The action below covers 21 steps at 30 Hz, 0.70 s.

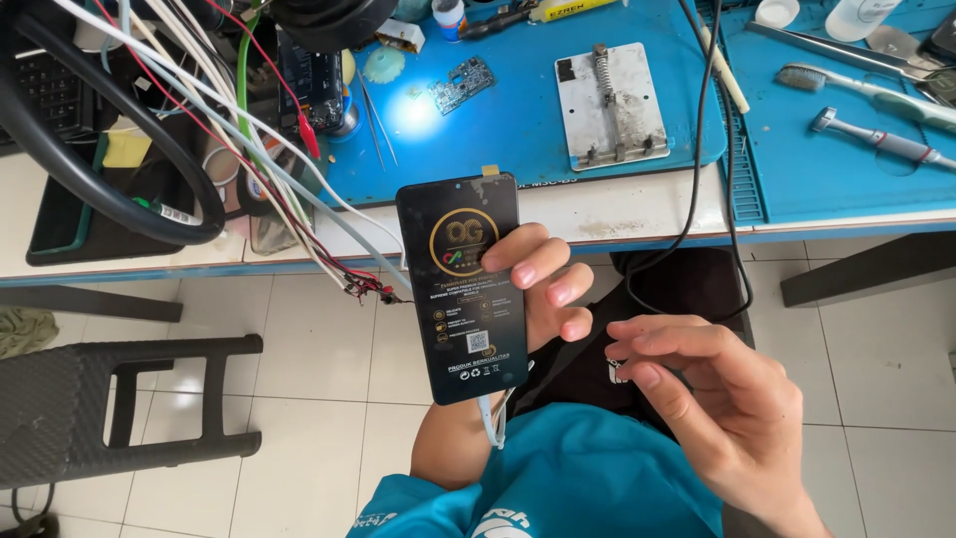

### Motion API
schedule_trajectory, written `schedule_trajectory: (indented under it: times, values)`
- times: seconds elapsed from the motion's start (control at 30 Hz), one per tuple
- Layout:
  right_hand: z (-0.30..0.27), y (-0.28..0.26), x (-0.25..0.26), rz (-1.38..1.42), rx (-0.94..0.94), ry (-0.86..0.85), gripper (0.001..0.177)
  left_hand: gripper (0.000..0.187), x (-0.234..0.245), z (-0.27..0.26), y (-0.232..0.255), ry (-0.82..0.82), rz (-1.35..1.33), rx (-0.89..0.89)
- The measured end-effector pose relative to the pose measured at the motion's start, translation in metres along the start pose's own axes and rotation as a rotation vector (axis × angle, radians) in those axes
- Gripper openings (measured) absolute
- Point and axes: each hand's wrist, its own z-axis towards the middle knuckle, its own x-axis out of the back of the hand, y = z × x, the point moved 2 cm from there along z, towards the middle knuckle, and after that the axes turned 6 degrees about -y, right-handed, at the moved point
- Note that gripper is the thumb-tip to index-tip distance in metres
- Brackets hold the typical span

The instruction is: The person holds a disassembled smartphone and manipulates its internal components. They remove a small circuit board from the phone's frame, place it on a metal fixture on the workbench, and then reinsert it back into the phone.

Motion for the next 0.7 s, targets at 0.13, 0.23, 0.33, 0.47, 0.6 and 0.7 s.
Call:
schedule_trajectory:
  times: [0.13,0.23,0.33,0.47,0.6,0.7]
  values:
    - [0.001,-0.001,0.0,0.014,0.007,-0.01,0.014,0.022,0.001,-0.003,0.002,-0.008,0.02,0.014]
    - [0.002,-0.005,-0.001,-0.022,0.025,-0.025,0.013,0.021,-0.008,-0.005,0.004,0.077,0.142,0.043]
    - [0.004,-0.009,0.0,-0.084,0.049,0.032,0.009,0.028,-0.022,-0.006,0.006,0.336,0.437,0.037]
    - [0.001,-0.001,0.006,-0.155,0.116,0.152,0.012,0.028,-0.033,-0.011,0.006,0.712,0.827,-0.091]
    - [0.003,-0.003,0.004,-0.229,0.149,0.135,0.014,0.035,-0.033,-0.024,0.001,1.012,1.16,-0.239]
    - [0.01,-0.007,0.001,-0.359,0.103,0.086,0.015,0.029,-0.045,-0.015,-0.006,0.952,1.278,-0.257]
